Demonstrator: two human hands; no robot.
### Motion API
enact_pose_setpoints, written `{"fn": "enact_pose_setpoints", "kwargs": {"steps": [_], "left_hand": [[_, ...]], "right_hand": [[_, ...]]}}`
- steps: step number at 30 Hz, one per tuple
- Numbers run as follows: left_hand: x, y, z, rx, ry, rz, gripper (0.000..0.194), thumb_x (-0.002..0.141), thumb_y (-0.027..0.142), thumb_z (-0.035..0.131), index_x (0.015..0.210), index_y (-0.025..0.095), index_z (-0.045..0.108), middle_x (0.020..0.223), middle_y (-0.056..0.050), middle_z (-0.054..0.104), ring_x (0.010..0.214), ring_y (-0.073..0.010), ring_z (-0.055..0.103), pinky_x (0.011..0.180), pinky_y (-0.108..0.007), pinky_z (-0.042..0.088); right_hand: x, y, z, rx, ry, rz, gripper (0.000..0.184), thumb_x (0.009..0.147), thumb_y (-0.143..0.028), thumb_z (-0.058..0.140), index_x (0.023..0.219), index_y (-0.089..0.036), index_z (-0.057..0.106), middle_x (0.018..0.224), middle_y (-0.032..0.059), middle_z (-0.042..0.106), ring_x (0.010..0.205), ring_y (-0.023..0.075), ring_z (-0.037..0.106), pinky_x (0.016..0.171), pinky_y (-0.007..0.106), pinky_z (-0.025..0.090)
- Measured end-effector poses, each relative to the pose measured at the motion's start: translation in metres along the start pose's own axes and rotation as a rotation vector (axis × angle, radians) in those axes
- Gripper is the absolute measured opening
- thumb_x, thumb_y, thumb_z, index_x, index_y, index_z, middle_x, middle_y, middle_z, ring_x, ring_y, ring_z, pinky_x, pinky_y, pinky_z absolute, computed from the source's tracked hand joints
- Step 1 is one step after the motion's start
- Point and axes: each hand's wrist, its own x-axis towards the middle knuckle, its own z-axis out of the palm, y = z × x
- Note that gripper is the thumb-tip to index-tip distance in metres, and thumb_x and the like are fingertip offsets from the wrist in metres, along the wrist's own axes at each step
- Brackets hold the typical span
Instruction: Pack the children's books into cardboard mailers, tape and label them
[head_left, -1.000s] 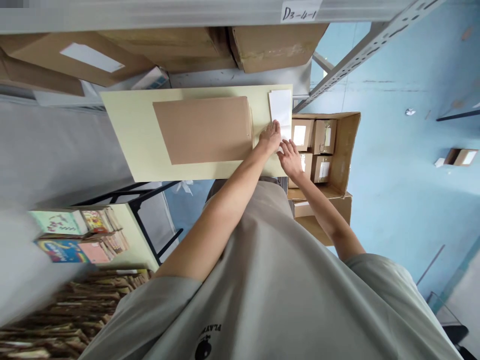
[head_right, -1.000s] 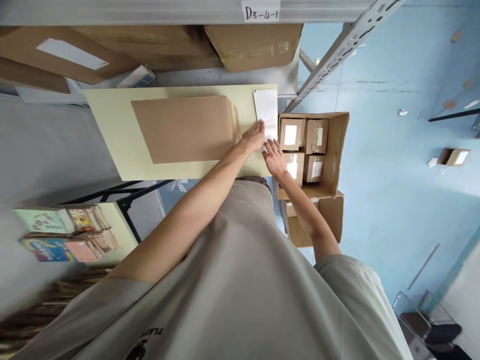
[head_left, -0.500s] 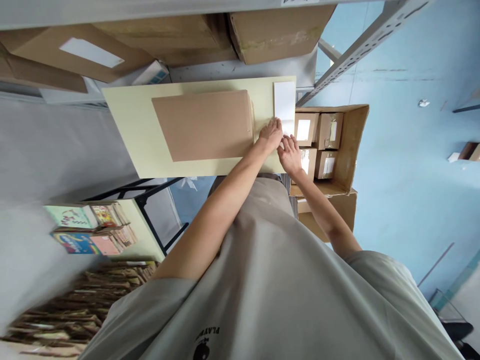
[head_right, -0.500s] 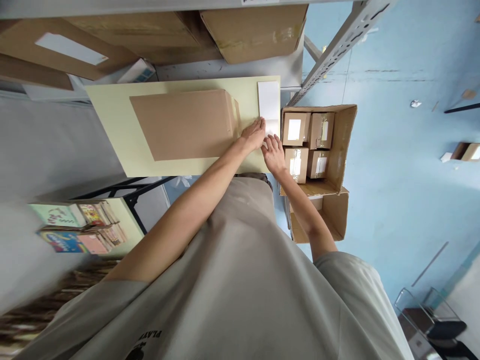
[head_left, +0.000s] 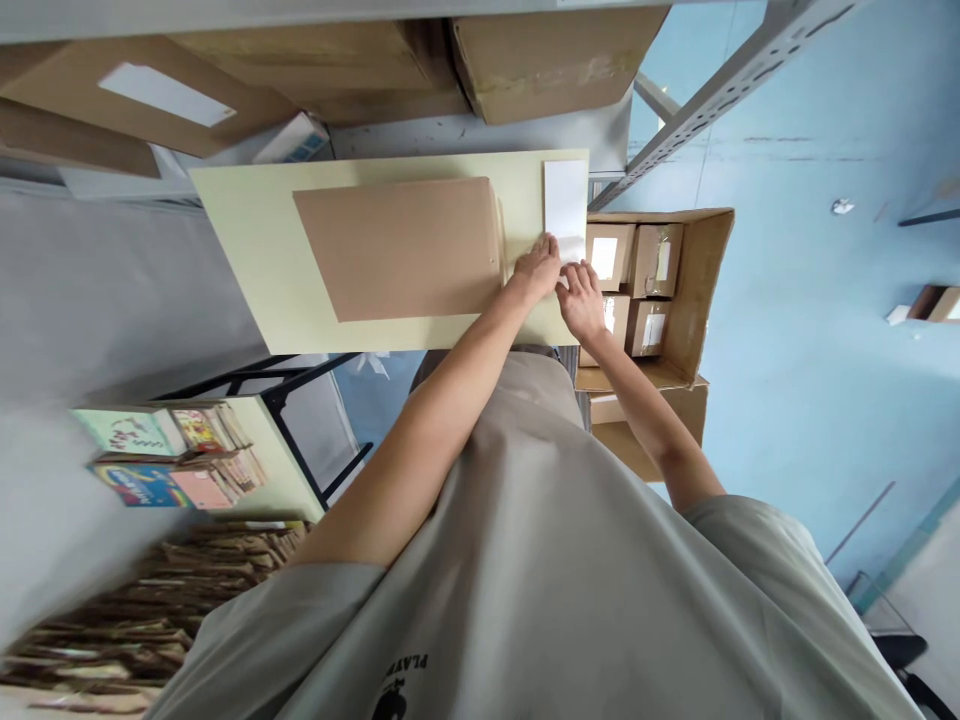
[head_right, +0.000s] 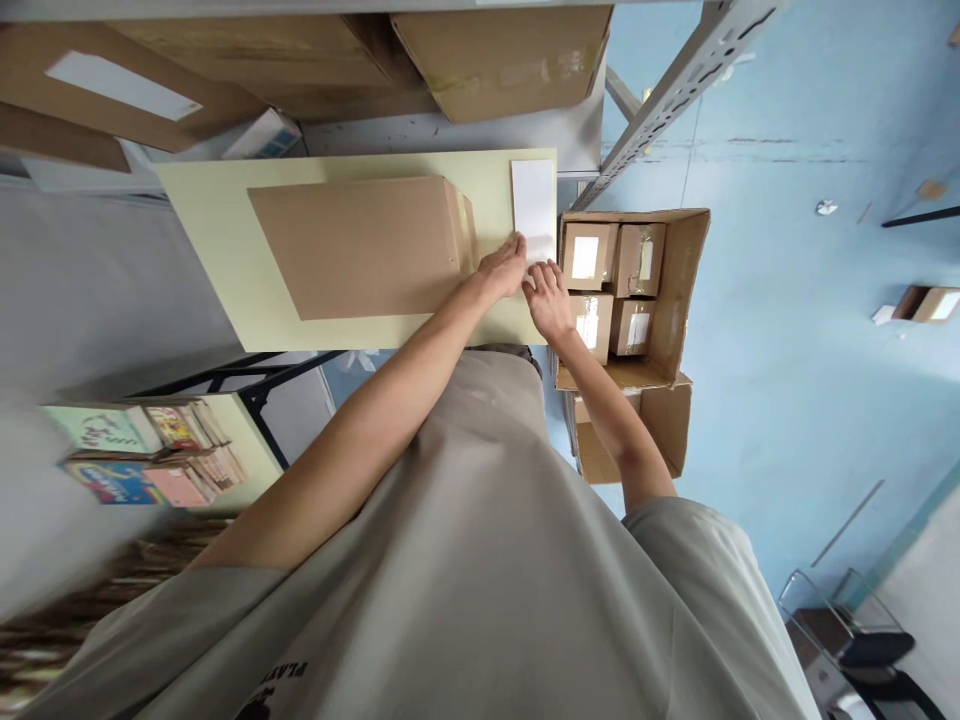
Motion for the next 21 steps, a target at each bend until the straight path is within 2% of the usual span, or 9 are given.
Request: {"fn": "enact_pose_setpoints", "kwargs": {"steps": [5, 7, 11, 14, 16, 18, 21], "left_hand": [[-0.002, 0.006, -0.009, 0.003, -0.055, -0.005, 0.116, 0.099, 0.023, 0.079, 0.193, 0.005, 0.013, 0.199, -0.029, 0.015, 0.186, -0.0393, 0.031, 0.147, -0.054, 0.040], [-0.003, 0.008, -0.011, -0.012, -0.047, -0.004, 0.115, 0.099, 0.022, 0.077, 0.193, 0.005, 0.013, 0.198, -0.030, 0.017, 0.184, -0.0405, 0.034, 0.146, -0.056, 0.041], [-0.008, 0.011, -0.017, -0.010, -0.052, -0.009, 0.109, 0.099, 0.015, 0.070, 0.192, -0.001, 0.014, 0.197, -0.032, 0.021, 0.180, -0.0412, 0.042, 0.142, -0.053, 0.047], [-0.012, 0.011, -0.026, -0.056, -0.079, -0.040, 0.111, 0.097, 0.014, 0.073, 0.191, -0.001, 0.017, 0.188, -0.037, 0.040, 0.170, -0.0438, 0.057, 0.139, -0.051, 0.049], [-0.013, 0.011, -0.035, -0.088, -0.096, -0.064, 0.101, 0.098, 0.016, 0.073, 0.188, -0.002, 0.031, 0.178, -0.037, 0.054, 0.163, -0.0451, 0.065, 0.137, -0.051, 0.052], [-0.014, 0.009, -0.044, -0.107, -0.082, -0.078, 0.083, 0.099, 0.012, 0.068, 0.180, -0.001, 0.050, 0.173, -0.034, 0.063, 0.160, -0.0437, 0.067, 0.135, -0.050, 0.053], [-0.022, 0.002, -0.058, -0.199, 0.066, 0.041, 0.069, 0.102, 0.008, 0.060, 0.171, 0.006, 0.062, 0.172, -0.026, 0.068, 0.162, -0.0376, 0.066, 0.137, -0.048, 0.052]], "right_hand": [[-0.038, 0.004, 0.000, -0.027, -0.215, -0.050, 0.046, 0.110, -0.002, 0.042, 0.124, -0.011, 0.086, 0.158, 0.0232, 0.075, 0.163, 0.0344, 0.058, 0.152, 0.061, 0.033], [-0.054, 0.004, -0.004, -0.020, -0.225, -0.021, 0.044, 0.109, 0.000, 0.044, 0.121, -0.012, 0.085, 0.152, 0.0226, 0.077, 0.154, 0.0331, 0.062, 0.149, 0.058, 0.037], [-0.066, -0.001, -0.023, -0.045, -0.079, 0.052, 0.040, 0.114, -0.008, 0.042, 0.122, -0.018, 0.080, 0.141, 0.0208, 0.080, 0.136, 0.0347, 0.066, 0.138, 0.060, 0.047], [-0.059, -0.009, -0.044, -0.054, 0.019, 0.114, 0.036, 0.117, -0.018, 0.043, 0.124, -0.017, 0.078, 0.133, 0.0236, 0.080, 0.128, 0.0382, 0.069, 0.126, 0.060, 0.054], [-0.051, -0.014, -0.058, -0.030, 0.104, 0.148, 0.035, 0.118, -0.022, 0.043, 0.125, -0.017, 0.077, 0.127, 0.0229, 0.082, 0.123, 0.0381, 0.073, 0.116, 0.056, 0.060], [-0.045, -0.018, -0.071, 0.015, 0.227, 0.175, 0.033, 0.119, -0.027, 0.044, 0.126, -0.019, 0.076, 0.123, 0.0203, 0.083, 0.116, 0.0356, 0.076, 0.105, 0.051, 0.066], [-0.038, -0.024, -0.089, 0.139, 0.433, 0.187, 0.033, 0.121, -0.040, 0.048, 0.131, -0.022, 0.074, 0.123, 0.0156, 0.083, 0.110, 0.0319, 0.080, 0.098, 0.047, 0.070]]}}
